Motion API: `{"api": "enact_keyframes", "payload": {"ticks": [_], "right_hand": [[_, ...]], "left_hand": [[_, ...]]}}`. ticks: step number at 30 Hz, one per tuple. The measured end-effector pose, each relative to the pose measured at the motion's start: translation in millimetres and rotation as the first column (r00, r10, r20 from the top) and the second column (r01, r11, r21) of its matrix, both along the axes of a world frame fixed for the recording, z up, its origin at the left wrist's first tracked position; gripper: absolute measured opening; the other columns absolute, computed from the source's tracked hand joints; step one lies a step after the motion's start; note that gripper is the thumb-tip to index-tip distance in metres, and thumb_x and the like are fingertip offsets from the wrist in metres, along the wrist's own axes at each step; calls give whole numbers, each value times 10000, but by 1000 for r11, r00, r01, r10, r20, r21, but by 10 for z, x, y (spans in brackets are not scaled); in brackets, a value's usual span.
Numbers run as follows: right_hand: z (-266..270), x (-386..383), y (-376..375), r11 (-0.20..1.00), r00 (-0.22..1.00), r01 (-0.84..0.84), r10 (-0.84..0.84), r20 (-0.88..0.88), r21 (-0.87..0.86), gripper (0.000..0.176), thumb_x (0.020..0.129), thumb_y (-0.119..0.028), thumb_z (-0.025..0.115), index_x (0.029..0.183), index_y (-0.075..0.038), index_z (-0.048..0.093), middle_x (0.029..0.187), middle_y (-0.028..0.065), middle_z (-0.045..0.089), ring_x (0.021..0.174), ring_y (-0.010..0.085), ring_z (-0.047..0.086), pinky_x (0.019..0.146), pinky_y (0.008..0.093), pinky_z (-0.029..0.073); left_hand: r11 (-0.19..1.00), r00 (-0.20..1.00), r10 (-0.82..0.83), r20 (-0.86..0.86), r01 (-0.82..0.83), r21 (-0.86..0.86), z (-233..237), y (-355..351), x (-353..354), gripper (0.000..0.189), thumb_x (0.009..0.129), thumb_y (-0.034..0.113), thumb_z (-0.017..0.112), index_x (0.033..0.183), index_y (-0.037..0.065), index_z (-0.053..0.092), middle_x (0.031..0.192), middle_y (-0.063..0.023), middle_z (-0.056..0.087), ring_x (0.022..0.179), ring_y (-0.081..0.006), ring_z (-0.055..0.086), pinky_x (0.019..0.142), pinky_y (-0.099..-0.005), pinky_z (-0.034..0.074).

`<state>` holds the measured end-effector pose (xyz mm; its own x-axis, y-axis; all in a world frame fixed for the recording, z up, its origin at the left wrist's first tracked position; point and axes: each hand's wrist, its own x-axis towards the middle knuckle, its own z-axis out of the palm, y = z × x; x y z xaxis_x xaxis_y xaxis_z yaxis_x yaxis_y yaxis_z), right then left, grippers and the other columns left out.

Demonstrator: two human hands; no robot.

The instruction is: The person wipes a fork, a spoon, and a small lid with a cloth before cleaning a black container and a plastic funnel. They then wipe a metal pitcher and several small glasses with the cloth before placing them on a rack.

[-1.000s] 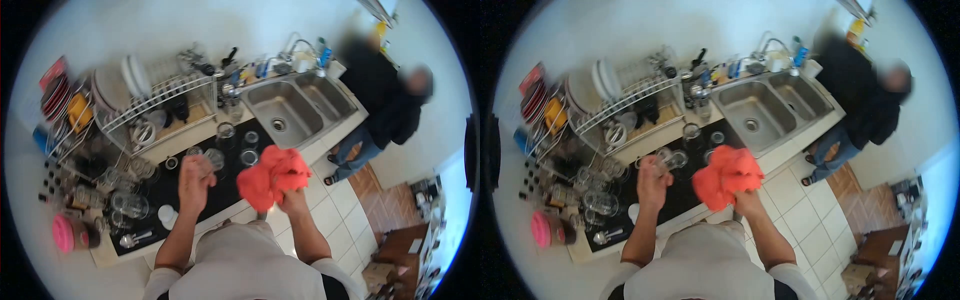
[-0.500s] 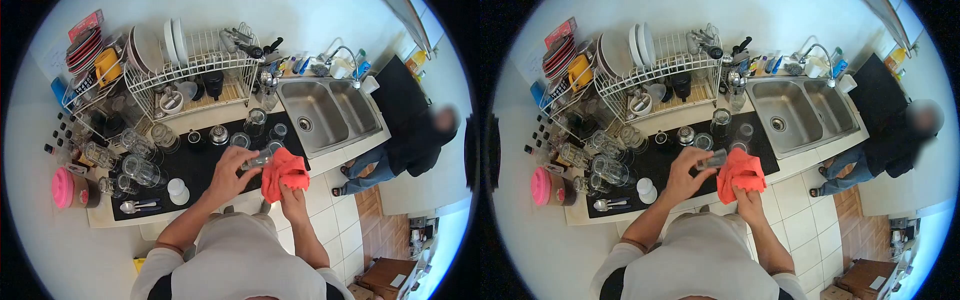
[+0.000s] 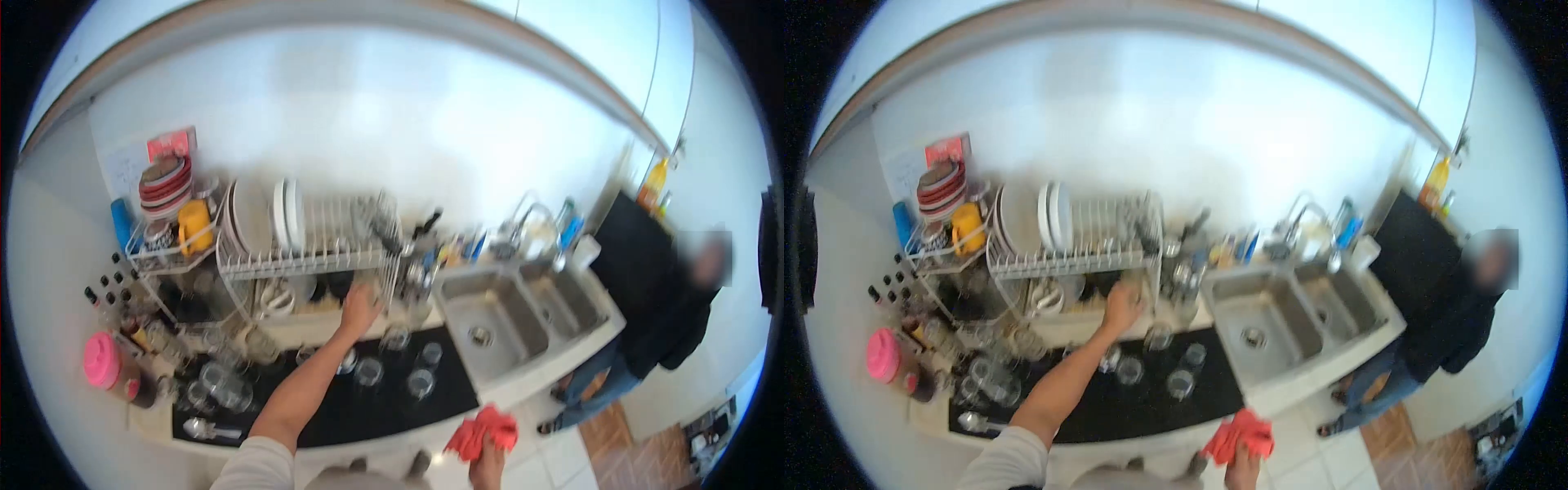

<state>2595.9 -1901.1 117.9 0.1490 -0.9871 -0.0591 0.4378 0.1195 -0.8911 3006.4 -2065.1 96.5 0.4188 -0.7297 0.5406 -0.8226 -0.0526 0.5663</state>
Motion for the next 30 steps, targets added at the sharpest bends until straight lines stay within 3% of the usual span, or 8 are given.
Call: {"api": "enact_keyframes", "payload": {"ticks": [2,5,12,16,19,24,26,30], "right_hand": [[-287,-171,-266,824,859,-82,-227,-459,-561,589,923,-499,524,1283,-58,375,1137,93,519,1087,164,461,1096,376,222],[-527,-444,-159,986,978,-129,108,-180,-105,419,981,-381,475,1247,-58,447,1145,76,493,1053,164,461,966,378,376],[-80,-367,-151,999,923,-22,9,-385,-31,460,974,-410,484,1284,-73,439,1168,34,470,1048,154,448,952,359,373],[137,-91,-278,969,985,139,-115,-127,203,419,976,-233,499,1322,-31,375,1264,87,498,1141,217,514,978,376,424],[181,-37,-384,972,989,95,-67,-135,213,382,966,-222,522,1285,-41,412,1241,65,498,1124,188,502,969,356,416],[225,111,-523,977,991,89,-66,-120,194,424,974,-230,504,1325,-27,379,1282,88,484,1175,213,488,1009,373,400],[217,102,-527,985,990,74,-53,-134,157,465,976,-248,501,1353,-21,353,1311,99,469,1206,227,474,1034,384,386],[321,162,-480,1000,982,-16,21,-187,27,516,990,-291,463,1396,-20,295,1367,109,418,1256,235,429,1075,400,334]], "left_hand": [[1000,1000,-3,29,4,-19,-58,-340,107,370,684,144,727,983,-39,607,1068,-262,578,1046,-406,550,878,-470,454],[973,996,40,-78,-21,232,-1,-612,156,286,687,96,682,930,-46,629,1002,-277,596,969,-407,591,826,-466,486],[950,989,51,138,-91,300,-296,-1034,331,214,723,90,614,898,-31,638,919,-240,621,891,-404,613,781,-461,512],[942,997,37,73,-59,330,-425,-1091,384,255,715,93,631,936,-33,618,952,-255,616,940,-415,599,803,-467,506],[936,998,51,-45,-32,350,-405,-1105,450,321,713,113,671,990,-38,613,991,-289,598,977,-400,591,843,-468,492],[959,996,30,87,-53,278,-482,-1041,470,446,731,168,703,1085,-58,553,990,-276,601,971,-412,592,858,-472,491],[902,990,124,-73,-81,424,-234,-970,331,503,743,173,703,1144,-59,506,1003,-287,600,971,-418,594,849,-472,496],[971,993,112,22,-114,208,-227,-774,281,483,775,172,677,1149,-60,478,954,-299,613,897,-435,614,797,-478,513]]}}
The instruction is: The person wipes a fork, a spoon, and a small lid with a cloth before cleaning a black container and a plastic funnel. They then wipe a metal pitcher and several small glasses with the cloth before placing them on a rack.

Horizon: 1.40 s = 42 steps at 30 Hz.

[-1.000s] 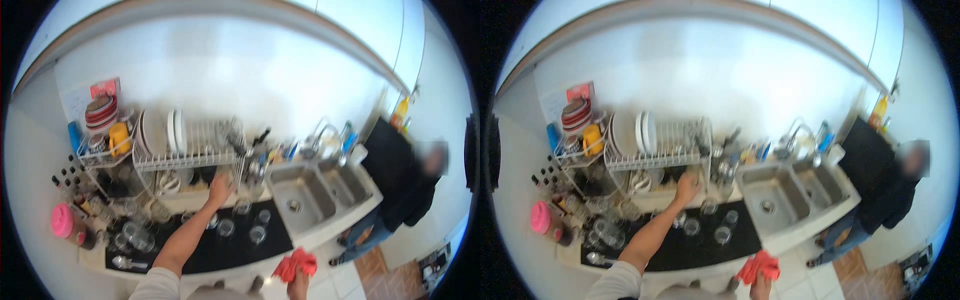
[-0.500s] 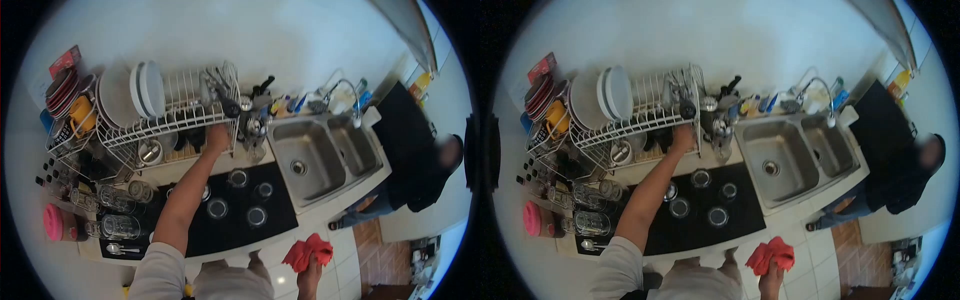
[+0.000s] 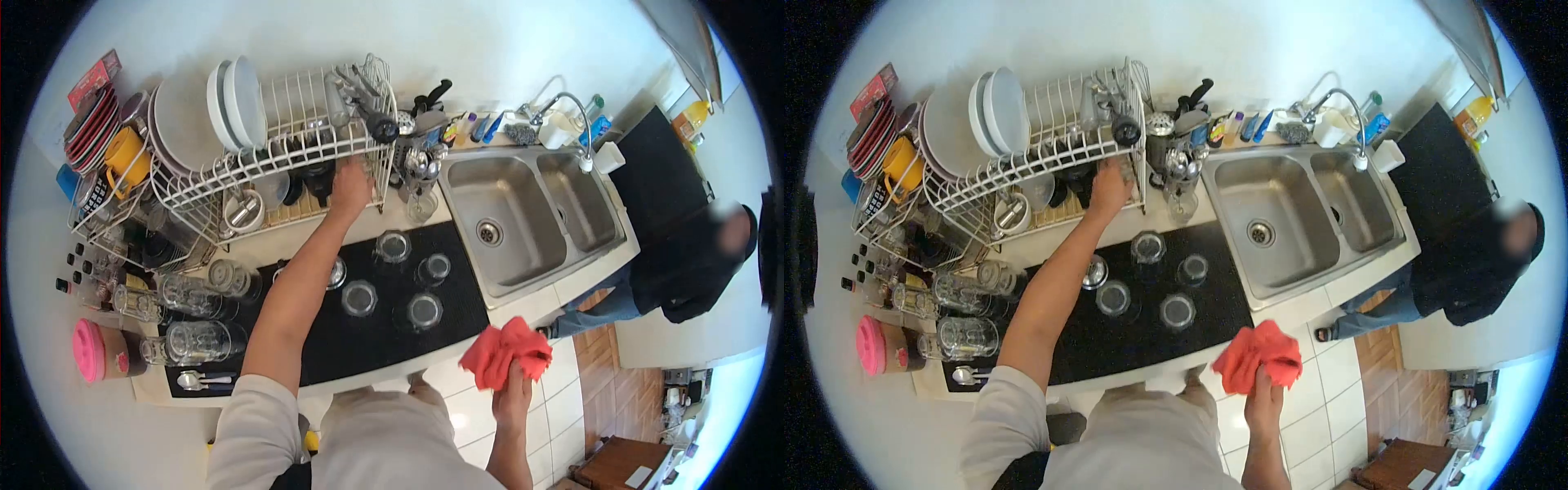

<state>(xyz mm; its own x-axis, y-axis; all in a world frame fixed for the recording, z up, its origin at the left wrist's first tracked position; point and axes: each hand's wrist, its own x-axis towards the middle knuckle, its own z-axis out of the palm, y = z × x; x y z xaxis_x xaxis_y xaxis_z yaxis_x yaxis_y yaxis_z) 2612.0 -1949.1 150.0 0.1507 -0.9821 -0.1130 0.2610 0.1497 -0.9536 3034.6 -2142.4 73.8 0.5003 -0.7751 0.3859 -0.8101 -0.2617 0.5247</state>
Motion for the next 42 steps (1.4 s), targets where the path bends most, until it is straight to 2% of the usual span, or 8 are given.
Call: {"api": "enact_keyframes", "payload": {"ticks": [13,18,23,24,26,32,40,42], "right_hand": [[34,248,-8,922,891,-118,-66,-449,-369,341,997,-199,377,1219,34,488,1216,145,532,1147,229,481,997,345,351],[-213,767,589,751,699,-538,144,-700,-383,413,971,-183,406,1314,44,374,1385,189,367,1260,300,378,1059,384,284],[-99,686,448,996,960,-77,59,-272,-55,421,984,-289,443,1268,20,458,1255,130,517,1147,214,500,990,354,384],[-60,635,366,984,990,78,-96,105,163,418,981,-324,458,1247,-4,493,1188,96,565,1079,185,544,924,325,435],[29,443,188,984,957,161,-174,234,74,352,1004,-269,379,1252,-41,483,1219,70,549,1124,175,529,960,327,419],[54,-278,-38,930,891,367,-358,279,19,375,1004,-298,411,1282,-49,439,1251,64,530,1137,184,519,990,335,397],[-109,-1072,-173,917,842,398,-376,387,25,374,985,-333,464,1243,-62,468,1164,75,561,1062,201,558,946,346,437],[-120,-1218,-186,900,838,434,-424,344,54,394,988,-330,454,1256,-41,449,1176,93,555,1067,218,559,941,363,445]], "left_hand": [[985,945,-162,-284,139,-99,1157,2130,-1171,283,824,208,641,1000,-7,584,888,-185,621,833,-359,616,738,-455,486],[885,898,-439,19,436,-165,682,2686,-2069,665,814,245,583,1385,-9,356,1367,-211,423,1213,-378,441,998,-450,377],[796,806,-591,-19,579,-173,902,2968,-2298,725,782,209,638,1407,-2,335,1364,-210,393,1225,-368,402,1026,-477,320],[772,780,-624,-33,610,-179,960,2985,-2317,730,774,211,660,1398,-1,347,1364,-216,395,1227,-373,405,1022,-474,330],[720,725,-687,-54,667,-192,1059,2955,-2346,738,757,215,704,1379,-1,370,1365,-228,398,1230,-383,410,1014,-468,349],[803,796,-595,-113,580,-138,1208,1938,-2034,321,794,196,685,1049,13,621,945,-154,638,880,-303,623,797,-395,493],[731,744,-643,184,524,437,482,509,-1823,476,719,350,749,1061,39,634,942,-167,663,893,-325,640,754,-430,506],[533,705,-707,54,482,695,425,363,-1868,533,668,388,780,1052,48,637,956,-162,665,925,-333,633,801,-427,503]]}}
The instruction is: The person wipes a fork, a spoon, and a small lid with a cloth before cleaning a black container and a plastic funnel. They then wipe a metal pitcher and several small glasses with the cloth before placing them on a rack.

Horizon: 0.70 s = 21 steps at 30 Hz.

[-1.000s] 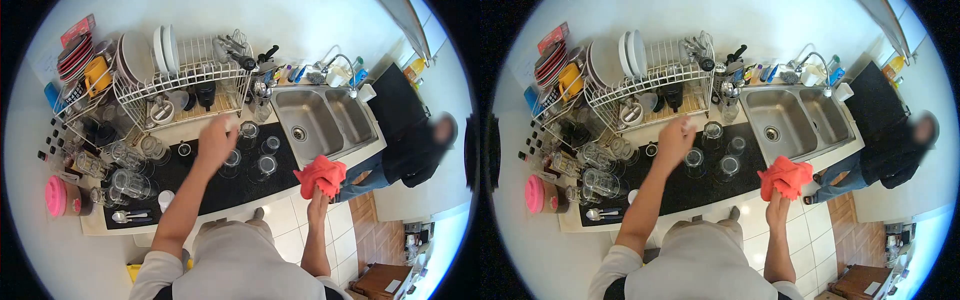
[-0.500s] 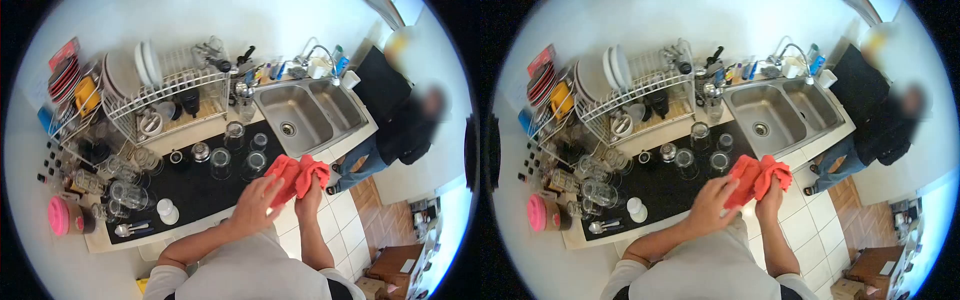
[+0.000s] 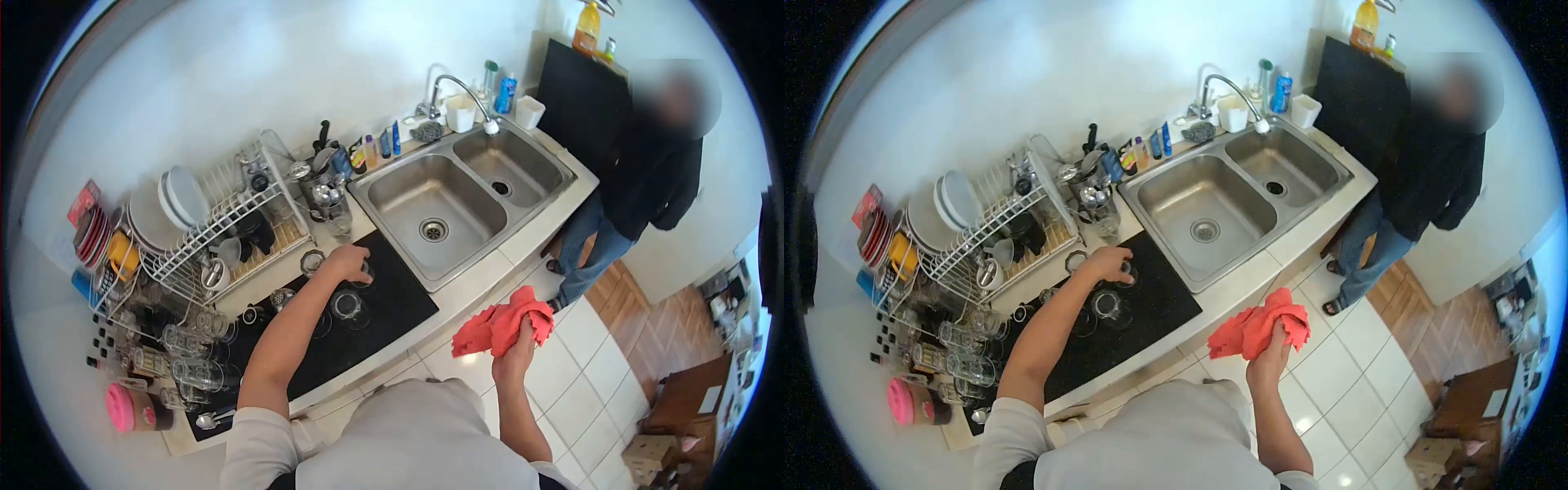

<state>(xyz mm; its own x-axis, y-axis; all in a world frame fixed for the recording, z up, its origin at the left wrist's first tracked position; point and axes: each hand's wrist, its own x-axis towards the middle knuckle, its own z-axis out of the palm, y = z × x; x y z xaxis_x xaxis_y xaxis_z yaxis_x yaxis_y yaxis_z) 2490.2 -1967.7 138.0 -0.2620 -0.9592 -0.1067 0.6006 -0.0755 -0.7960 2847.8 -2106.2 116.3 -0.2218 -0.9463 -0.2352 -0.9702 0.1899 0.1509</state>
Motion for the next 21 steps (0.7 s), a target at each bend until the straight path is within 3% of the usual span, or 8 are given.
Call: {"api": "enact_keyframes", "payload": {"ticks": [4,9,11,13,14,16,18,21], "right_hand": [[-83,-211,-62,995,995,-99,99,-32,0,407,988,-321,452,1261,-21,437,1192,105,551,1097,222,550,949,373,445],[-228,-272,-194,963,923,-259,223,-313,-79,299,963,-182,484,1209,-14,470,1175,106,532,1098,179,503,947,335,403],[-291,-194,-221,911,827,-346,184,-532,-223,287,953,-141,472,1212,-16,473,1186,118,525,1097,205,504,955,358,399],[-201,-54,-268,808,753,-438,91,-652,-393,294,945,-116,466,1220,-14,472,1196,132,520,1096,238,504,966,380,390],[-34,58,-313,726,748,-474,33,-662,-499,303,941,-112,465,1227,-11,469,1199,141,517,1097,257,503,972,391,384],[92,269,-395,613,726,-515,-61,-685,-600,311,941,-111,464,1232,-3,471,1207,155,514,1101,290,501,978,406,376],[-61,513,-462,638,712,-480,-118,-692,-603,308,947,-119,460,1228,5,484,1231,164,504,1122,318,490,977,418,370],[-270,770,-493,718,702,-403,-155,-695,-568,277,945,-115,470,1184,10,532,1225,163,525,1113,324,504,956,417,387]], "left_hand": [[995,997,-54,57,50,83,-174,-128,32,575,624,418,798,1042,55,644,944,-155,672,924,-337,636,798,-428,511],[968,920,213,-329,-246,-60,132,-23,1,531,693,389,770,1045,20,620,939,-171,669,833,-273,664,730,-372,531],[899,698,350,-625,-438,14,532,185,-217,491,770,360,734,1088,14,592,944,-167,665,809,-235,670,710,-349,541],[862,235,334,-913,-467,196,736,421,-555,459,839,337,683,1141,19,549,977,-156,654,836,-212,664,715,-338,549],[848,-36,294,-955,-451,278,797,557,-740,443,873,326,658,1167,21,528,993,-151,649,850,-201,661,718,-333,554],[884,-292,238,-926,-330,331,824,860,-1116,442,917,353,594,1198,28,494,1067,-150,629,916,-227,645,765,-304,542],[903,-462,216,-860,-241,356,750,1135,-1494,431,911,327,614,1190,36,462,1140,-123,590,1018,-196,604,841,-338,525],[900,-341,72,-937,-382,208,594,1438,-1877,440,928,334,591,1202,39,415,1175,-82,547,1062,-165,560,872,-336,500]]}}
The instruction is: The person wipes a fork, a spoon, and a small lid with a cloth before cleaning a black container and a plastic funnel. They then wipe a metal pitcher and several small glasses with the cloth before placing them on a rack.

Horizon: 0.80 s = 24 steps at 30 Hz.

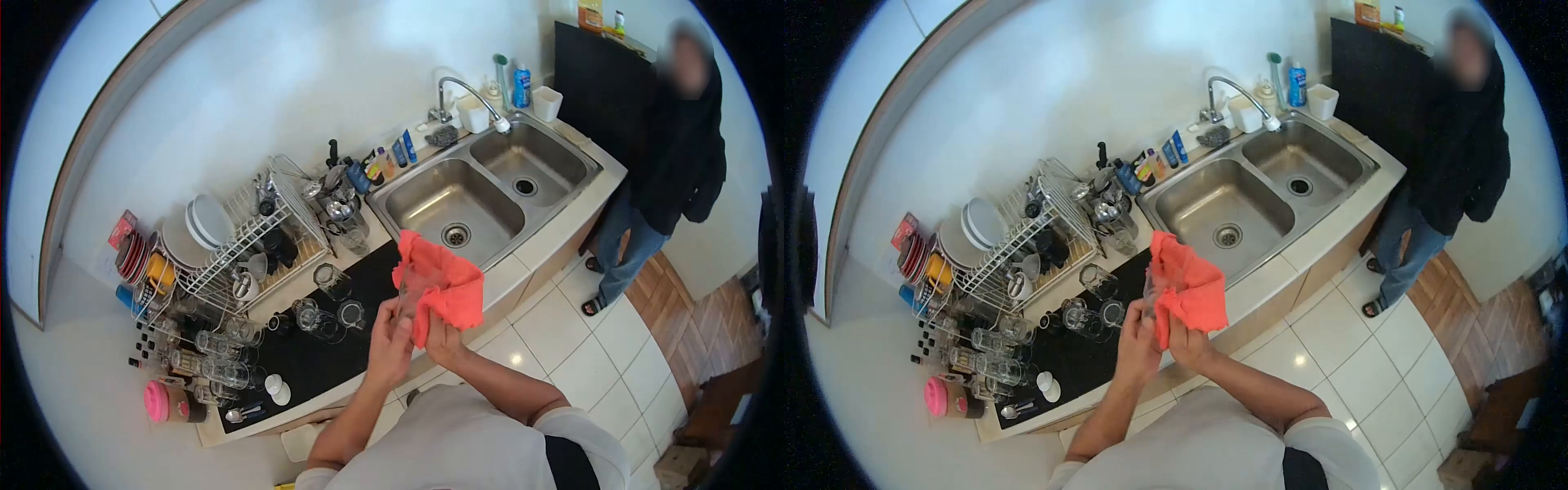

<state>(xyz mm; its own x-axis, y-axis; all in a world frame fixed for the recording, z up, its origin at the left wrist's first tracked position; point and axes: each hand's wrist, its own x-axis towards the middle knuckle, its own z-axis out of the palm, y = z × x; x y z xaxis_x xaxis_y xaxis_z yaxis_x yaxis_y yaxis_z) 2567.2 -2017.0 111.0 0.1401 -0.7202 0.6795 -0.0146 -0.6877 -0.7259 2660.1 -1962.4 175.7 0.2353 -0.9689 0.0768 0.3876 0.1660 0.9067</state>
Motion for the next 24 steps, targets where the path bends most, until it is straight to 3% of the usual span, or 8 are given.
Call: {"api": "enact_keyframes", "payload": {"ticks": [2,4,7,14,17,20,22,24], "right_hand": [[106,-4,-56,926,986,-154,118,121,345,256,924,-103,495,1142,9,568,1181,155,560,1068,312,536,930,408,409],[427,-140,-102,400,868,-497,217,447,770,241,889,-89,531,1099,8,601,1121,146,600,1003,300,577,899,395,433],[604,-112,-130,975,965,-201,181,188,93,212,837,-82,569,1023,-5,635,1012,130,640,905,281,617,829,382,469],[666,-403,-260,961,956,-275,275,107,-11,213,793,-69,598,1000,-29,628,991,131,636,857,282,615,758,378,488],[741,-499,-195,959,949,-276,262,177,62,201,785,-60,600,981,-31,630,971,132,637,825,276,617,730,362,495],[752,-660,-206,959,958,-279,273,91,56,198,782,-62,606,977,-32,629,951,129,637,815,270,621,711,354,500],[754,-790,-201,945,945,-327,327,19,22,208,779,-67,614,984,-33,625,956,131,631,832,269,621,713,358,501],[739,-811,-123,936,941,-338,336,-38,-97,214,774,-86,632,980,-30,626,953,138,622,870,264,616,745,360,495]], "left_hand": [[994,980,87,177,-74,-82,-94,91,-20,441,933,337,583,1206,43,401,1173,-57,536,1064,-151,547,872,-330,496],[992,977,119,177,-110,-58,-183,165,-11,437,935,350,575,1202,47,407,1149,-61,544,1024,-161,564,839,-328,504],[998,988,49,-146,-42,50,-150,245,-106,464,925,398,568,1212,72,405,1123,-78,571,966,-172,604,745,-331,534],[999,999,7,-54,-5,42,-129,341,-293,500,927,376,578,1242,46,373,1061,-100,553,910,-200,602,743,-341,514],[889,579,457,675,-269,-370,-202,234,-438,559,896,299,642,1273,23,334,1054,-103,545,918,-200,602,757,-347,515],[935,634,345,692,-170,-310,-184,303,-486,643,846,215,707,1301,-6,310,1044,-113,560,903,-208,609,781,-355,507],[995,951,-92,295,100,-9,-24,313,-422,718,809,237,745,1308,-19,296,1041,-116,577,887,-210,614,784,-367,505],[911,921,-388,29,379,160,32,336,-314,788,771,277,780,1309,-20,287,1029,-122,593,867,-219,621,788,-379,505]]}}
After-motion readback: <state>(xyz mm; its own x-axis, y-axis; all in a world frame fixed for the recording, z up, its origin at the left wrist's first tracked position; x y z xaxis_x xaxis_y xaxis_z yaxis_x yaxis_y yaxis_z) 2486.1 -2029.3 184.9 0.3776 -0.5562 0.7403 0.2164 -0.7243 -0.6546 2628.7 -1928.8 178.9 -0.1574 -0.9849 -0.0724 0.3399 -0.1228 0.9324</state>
